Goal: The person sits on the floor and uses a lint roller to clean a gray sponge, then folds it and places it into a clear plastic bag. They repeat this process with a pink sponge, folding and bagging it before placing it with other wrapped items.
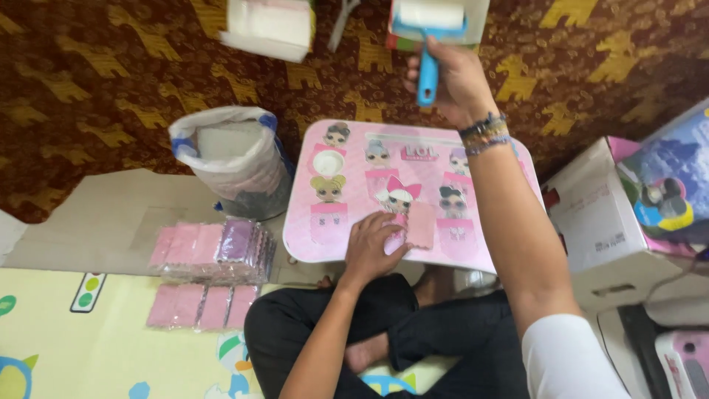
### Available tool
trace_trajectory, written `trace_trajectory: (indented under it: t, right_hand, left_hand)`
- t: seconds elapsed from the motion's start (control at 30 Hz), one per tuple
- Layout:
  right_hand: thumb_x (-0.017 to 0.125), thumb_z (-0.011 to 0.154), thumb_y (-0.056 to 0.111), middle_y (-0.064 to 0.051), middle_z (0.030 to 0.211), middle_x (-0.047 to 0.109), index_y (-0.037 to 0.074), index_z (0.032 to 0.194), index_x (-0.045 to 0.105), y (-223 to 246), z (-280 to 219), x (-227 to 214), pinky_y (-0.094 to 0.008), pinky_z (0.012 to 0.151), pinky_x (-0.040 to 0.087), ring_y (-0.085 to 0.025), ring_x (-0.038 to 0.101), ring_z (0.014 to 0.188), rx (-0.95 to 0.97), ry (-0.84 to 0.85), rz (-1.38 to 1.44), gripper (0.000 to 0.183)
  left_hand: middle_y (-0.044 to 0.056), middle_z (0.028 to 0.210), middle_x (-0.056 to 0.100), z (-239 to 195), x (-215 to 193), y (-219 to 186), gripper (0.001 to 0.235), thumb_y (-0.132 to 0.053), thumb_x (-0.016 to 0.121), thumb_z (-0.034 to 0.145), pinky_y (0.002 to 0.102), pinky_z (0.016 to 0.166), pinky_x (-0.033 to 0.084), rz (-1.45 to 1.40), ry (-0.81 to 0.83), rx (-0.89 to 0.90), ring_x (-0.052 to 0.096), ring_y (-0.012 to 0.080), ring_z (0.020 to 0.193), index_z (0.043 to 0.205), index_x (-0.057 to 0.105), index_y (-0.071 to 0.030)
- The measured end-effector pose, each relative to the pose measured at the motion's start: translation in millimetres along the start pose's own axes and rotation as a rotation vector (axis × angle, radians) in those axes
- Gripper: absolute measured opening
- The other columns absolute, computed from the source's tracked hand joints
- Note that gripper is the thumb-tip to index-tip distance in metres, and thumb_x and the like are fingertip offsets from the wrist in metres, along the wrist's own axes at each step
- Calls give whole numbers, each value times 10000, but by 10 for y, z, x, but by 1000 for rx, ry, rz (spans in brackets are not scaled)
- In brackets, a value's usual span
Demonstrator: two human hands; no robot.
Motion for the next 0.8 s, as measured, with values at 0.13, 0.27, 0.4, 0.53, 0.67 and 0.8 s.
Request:
trace_trajectory:
  t: [0.13,0.27,0.4,0.53,0.67,0.8]
  right_hand:
    - [511,1102,207,-85,898,607,124,1258,508,113,19,-1,-403,751,655,-200,669,798,-342,188,-203,177]
    - [620,1025,290,-81,936,691,89,1123,632,52,-368,-225,-312,709,646,-175,709,810,-338,-18,-190,224]
    - [545,1077,367,-36,828,588,22,1211,554,130,-1090,17,-249,498,510,-119,559,581,-467,39,-361,370]
    - [513,1095,328,-12,801,599,28,1200,550,-323,-1612,-199,-229,454,511,-101,555,538,-376,36,-284,321]
    - [566,1026,271,-121,706,578,-56,1218,544,-972,-1981,-585,-267,332,484,-156,578,453,-181,-147,8,380]
    - [551,1028,216,-123,702,559,-67,1221,541,-1455,-2331,-708,-262,297,458,-153,554,438,-31,-228,77,343]
  left_hand:
    - [5,1295,695,-11,27,39,359,-463,762,835,458,1007,434,83,-172,100,585,272,1286,1120,755,-245]
    - [5,1342,669,34,-48,-37,402,-515,680,898,443,1038,392,60,-72,41,531,258,1329,1110,765,-185]
    - [4,1338,669,45,-103,-76,411,-520,670,908,438,1042,402,41,-82,40,536,252,1327,1108,762,-173]
    - [-6,1330,669,37,-97,-60,425,-509,686,896,425,1034,405,37,-89,22,544,237,1321,1129,751,-159]
    - [47,1325,663,30,-56,20,428,-427,744,890,498,1071,395,-48,-71,-14,542,291,1340,1209,700,-146]
    - [46,1344,641,32,-55,39,429,-381,703,935,472,1022,440,2,-94,-20,546,272,1327,1288,660,-141]
Point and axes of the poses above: each hand's wrist, its own z-axis towards the middle knuckle, its own x-axis out of the palm, y = z × x, the point moved 8 cm from there along z, towards the middle knuckle
